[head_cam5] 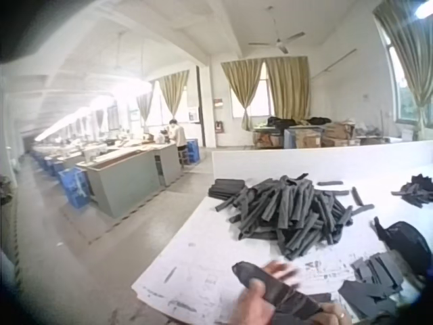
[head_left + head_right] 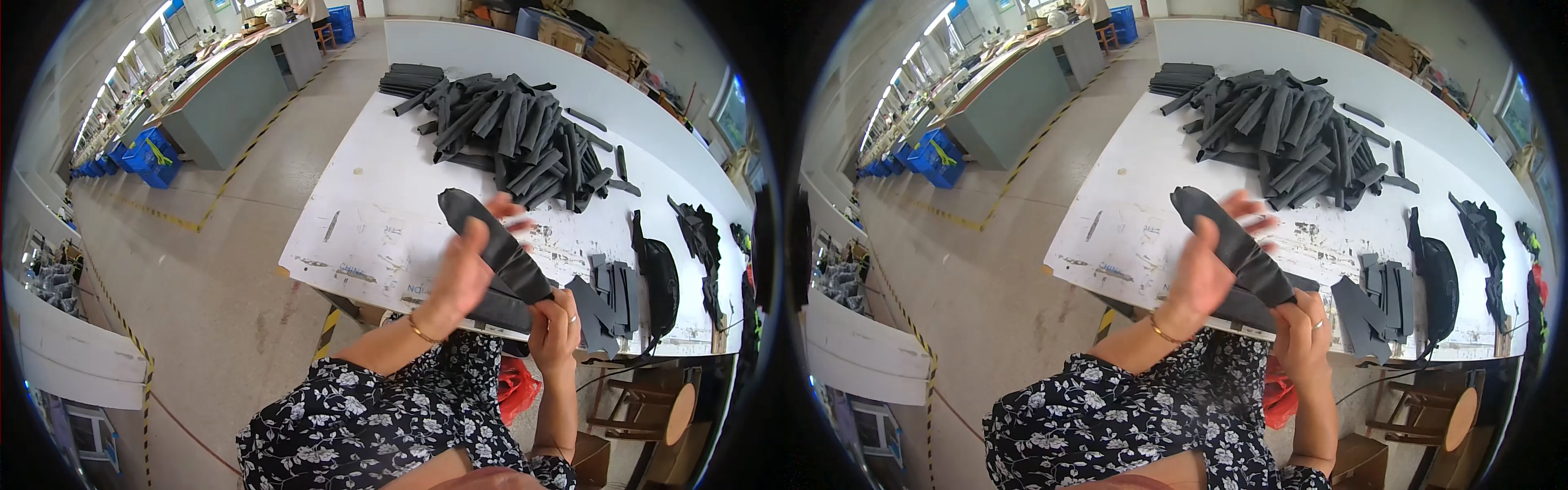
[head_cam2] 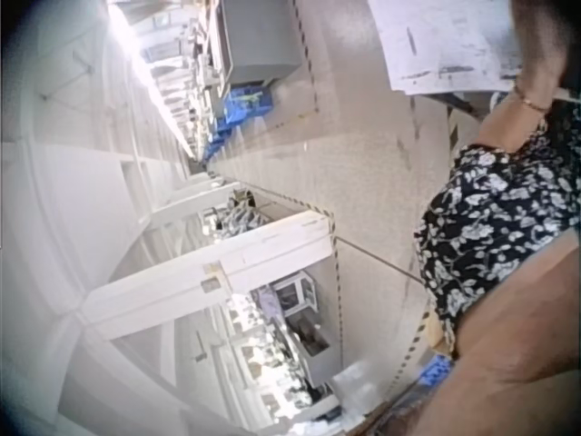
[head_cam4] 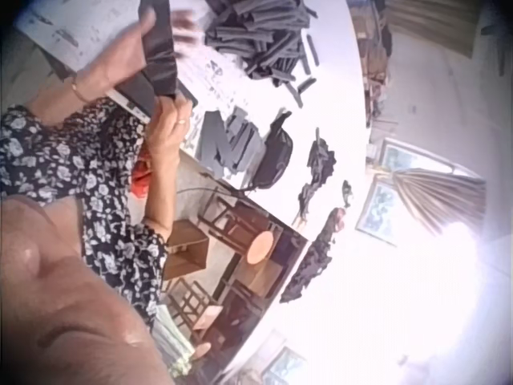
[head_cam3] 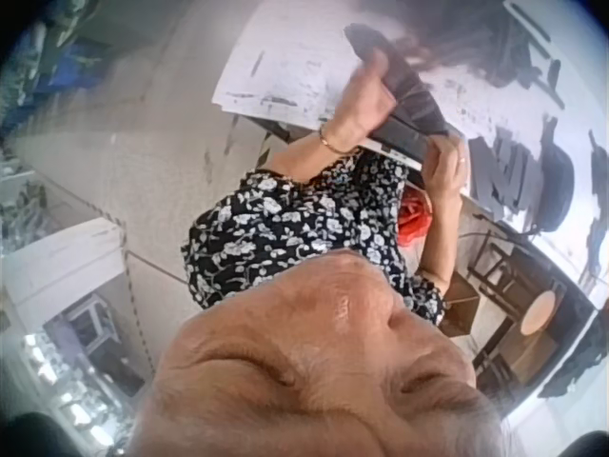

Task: The person repeatedly picks up a long, dark gray fabric strip and a rectangular fabric piece from a table. They insert the strip into a pocket or sleeve on the rectangular piece and then place the assembled unit onto a growing stack. This process is repeated continuously throughout the clip.

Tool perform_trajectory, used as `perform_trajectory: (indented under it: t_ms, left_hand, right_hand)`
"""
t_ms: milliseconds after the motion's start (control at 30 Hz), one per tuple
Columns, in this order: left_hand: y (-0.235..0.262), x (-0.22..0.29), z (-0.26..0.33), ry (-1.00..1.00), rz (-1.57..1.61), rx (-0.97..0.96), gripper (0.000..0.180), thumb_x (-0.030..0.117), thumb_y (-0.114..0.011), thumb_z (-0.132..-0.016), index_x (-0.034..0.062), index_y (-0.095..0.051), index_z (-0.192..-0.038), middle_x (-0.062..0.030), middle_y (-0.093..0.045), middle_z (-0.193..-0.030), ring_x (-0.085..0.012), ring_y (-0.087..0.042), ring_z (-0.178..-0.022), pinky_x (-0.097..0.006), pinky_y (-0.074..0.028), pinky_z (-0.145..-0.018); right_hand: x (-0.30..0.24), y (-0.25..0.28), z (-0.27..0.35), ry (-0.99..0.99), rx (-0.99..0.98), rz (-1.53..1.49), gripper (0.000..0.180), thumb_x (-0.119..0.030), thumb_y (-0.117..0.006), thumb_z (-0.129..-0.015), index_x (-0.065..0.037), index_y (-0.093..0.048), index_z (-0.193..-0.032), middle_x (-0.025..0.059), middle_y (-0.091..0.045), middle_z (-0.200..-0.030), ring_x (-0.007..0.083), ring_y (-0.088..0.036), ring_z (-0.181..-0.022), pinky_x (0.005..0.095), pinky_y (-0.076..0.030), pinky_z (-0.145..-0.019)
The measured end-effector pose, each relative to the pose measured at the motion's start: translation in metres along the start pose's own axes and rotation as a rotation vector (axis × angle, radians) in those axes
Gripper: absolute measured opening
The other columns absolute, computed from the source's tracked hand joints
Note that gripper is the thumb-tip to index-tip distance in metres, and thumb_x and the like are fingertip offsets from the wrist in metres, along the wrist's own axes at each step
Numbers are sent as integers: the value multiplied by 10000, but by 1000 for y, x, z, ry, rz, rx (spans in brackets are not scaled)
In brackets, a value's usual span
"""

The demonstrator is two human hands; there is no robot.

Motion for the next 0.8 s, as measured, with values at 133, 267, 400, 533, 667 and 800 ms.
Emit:
perform_trajectory:
  t_ms: [133, 267, 400, 533, 667, 800]
  left_hand:
    - [38, 33, 0, -127, -178, 214, 292, 254, -634, -952, 41, -614, -1151, -64, -674, -1030, -200, -665, -935, -366, -561, -826]
    - [40, 42, 5, -196, -250, 292, 212, 199, -627, -961, 38, -646, -1097, -47, -702, -911, -176, -698, -798, -315, -593, -718]
    - [24, 44, 7, -112, -222, 293, 294, 241, -585, -988, 51, -599, -1211, -73, -705, -886, -191, -701, -789, -348, -601, -706]
    - [9, 51, 6, -89, 1, 179, 464, 301, -573, -989, 81, -437, -1375, -145, -687, -969, -213, -698, -853, -386, -614, -718]
    - [12, 49, 6, -131, -266, 150, 632, 403, -626, -939, 100, -356, -1422, -201, -644, -1099, -265, -688, -928, -410, -604, -787]
    - [6, 36, 6, -142, -261, 124, 666, 450, -648, -909, 89, -379, -1400, -194, -626, -1154, -328, -671, -995, -466, -556, -900]
  right_hand:
    - [1, 3, 6, 64, 3, 57, 363, 96, -743, -725, -6, -532, -1002, 179, -598, -986, 321, -589, -690, 380, -464, -531]
    - [-1, 1, 7, 75, -7, 57, 363, 96, -752, -715, -4, -537, -990, 182, -599, -991, 320, -591, -690, 375, -466, -523]
    - [0, 0, 10, 57, -22, 59, 359, 104, -751, -706, 1, -541, -977, 181, -599, -990, 319, -589, -692, 378, -464, -521]
    - [3, 0, 15, 39, 4, 55, 313, 105, -729, -726, 3, -545, -959, 180, -606, -980, 317, -587, -693, 374, -465, -533]
    - [3, 2, 20, -1, 2, 57, 219, 98, -690, -777, 3, -552, -918, 185, -621, -964, 321, -588, -700, 371, -477, -571]
    - [1, 0, 19, -18, 13, 73, 204, 101, -682, -779, 1, -551, -899, 187, -620, -954, 335, -596, -718, 384, -486, -602]
Point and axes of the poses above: each hand's wrist, its own z-axis away from the middle knuckle, its own y-axis out of the back of the hand, x = y × z, the point moved 3 cm from there along -z, towards the middle knuckle
